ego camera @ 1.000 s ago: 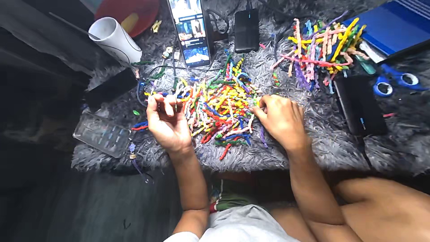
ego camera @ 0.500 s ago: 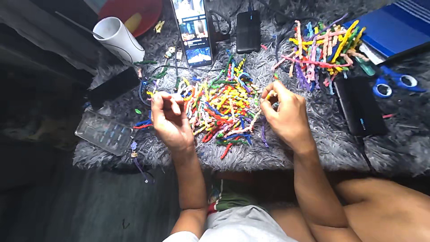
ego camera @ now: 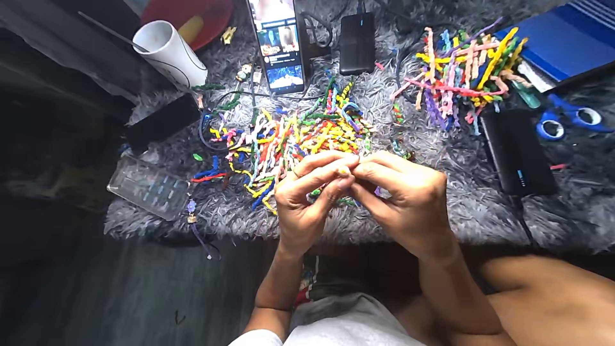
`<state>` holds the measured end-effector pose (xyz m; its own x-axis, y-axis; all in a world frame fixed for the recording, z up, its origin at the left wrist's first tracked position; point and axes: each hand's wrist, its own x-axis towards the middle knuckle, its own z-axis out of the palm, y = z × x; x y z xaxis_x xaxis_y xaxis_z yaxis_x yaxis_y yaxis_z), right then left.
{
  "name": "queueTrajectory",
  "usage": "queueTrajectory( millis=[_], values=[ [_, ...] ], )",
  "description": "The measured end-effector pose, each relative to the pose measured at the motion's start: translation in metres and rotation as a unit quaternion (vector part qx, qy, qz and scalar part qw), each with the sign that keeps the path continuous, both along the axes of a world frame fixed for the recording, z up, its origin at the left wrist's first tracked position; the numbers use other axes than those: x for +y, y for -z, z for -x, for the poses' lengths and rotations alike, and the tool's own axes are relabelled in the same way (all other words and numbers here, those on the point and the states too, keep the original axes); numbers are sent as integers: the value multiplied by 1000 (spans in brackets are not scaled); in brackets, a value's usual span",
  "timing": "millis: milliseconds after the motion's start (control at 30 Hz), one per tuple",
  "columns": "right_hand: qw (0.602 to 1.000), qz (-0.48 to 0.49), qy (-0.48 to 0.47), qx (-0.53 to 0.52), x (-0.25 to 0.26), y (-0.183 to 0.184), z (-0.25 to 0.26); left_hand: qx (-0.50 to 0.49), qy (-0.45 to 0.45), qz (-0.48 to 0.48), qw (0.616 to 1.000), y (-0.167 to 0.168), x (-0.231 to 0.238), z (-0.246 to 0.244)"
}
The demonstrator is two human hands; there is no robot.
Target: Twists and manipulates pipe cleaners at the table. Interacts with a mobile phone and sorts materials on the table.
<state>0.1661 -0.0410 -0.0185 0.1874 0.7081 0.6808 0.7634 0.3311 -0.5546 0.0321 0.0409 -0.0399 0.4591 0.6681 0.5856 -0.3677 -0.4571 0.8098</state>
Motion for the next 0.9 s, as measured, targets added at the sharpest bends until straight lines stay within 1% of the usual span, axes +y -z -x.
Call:
queueTrajectory(
  millis=[67, 133, 267, 333, 467, 600, 767, 833, 900],
  values=[
    [1000, 17, 4, -12, -2, -2, 3, -29, -7, 21, 999, 3, -1, 1],
    [999, 36, -13, -5, -2, -1, 4, -62, -10, 39, 997, 4, -2, 2],
    [991, 67, -102, 49, -1, 1, 3, -113, 2, 76, 991, 2, -1, 4],
    [987, 73, -125, 67, 0, 1, 2, -130, 0, 95, 987, 2, 0, 5],
    [984, 62, -135, 94, 0, 3, 1, -171, -15, 145, 974, 4, 0, 5],
    [984, 45, -131, 111, 0, 1, 0, -184, 9, 169, 968, 2, 1, 4],
    [985, 35, -100, 138, 1, 1, 0, -165, 38, 154, 973, 0, 1, 2],
    [989, 31, -67, 125, 1, 0, -1, -140, 16, 119, 983, 0, 1, 1],
    [996, 20, -23, 88, 1, -1, 0, -109, -24, 61, 992, 0, 1, 1]
  ],
)
